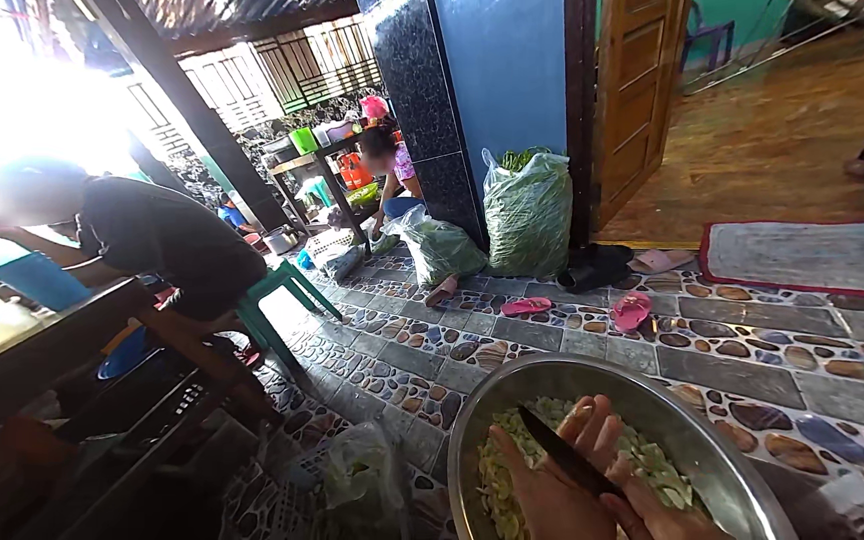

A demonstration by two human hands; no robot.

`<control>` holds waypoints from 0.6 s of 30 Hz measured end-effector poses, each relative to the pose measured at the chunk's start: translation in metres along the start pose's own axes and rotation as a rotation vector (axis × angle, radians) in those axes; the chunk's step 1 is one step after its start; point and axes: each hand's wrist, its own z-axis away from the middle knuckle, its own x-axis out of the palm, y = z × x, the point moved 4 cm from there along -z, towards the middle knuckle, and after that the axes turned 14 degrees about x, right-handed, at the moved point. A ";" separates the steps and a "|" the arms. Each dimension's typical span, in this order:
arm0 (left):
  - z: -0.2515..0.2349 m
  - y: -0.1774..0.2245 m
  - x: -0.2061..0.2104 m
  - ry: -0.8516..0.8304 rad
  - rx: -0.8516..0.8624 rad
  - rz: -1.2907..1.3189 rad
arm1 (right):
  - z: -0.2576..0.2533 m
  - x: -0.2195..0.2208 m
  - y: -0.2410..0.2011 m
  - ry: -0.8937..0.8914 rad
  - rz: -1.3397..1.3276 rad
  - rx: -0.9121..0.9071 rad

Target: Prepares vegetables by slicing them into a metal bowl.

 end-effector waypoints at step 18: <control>0.006 0.003 0.010 -0.126 -0.085 -0.164 | -0.042 -0.039 0.015 0.096 -0.172 0.052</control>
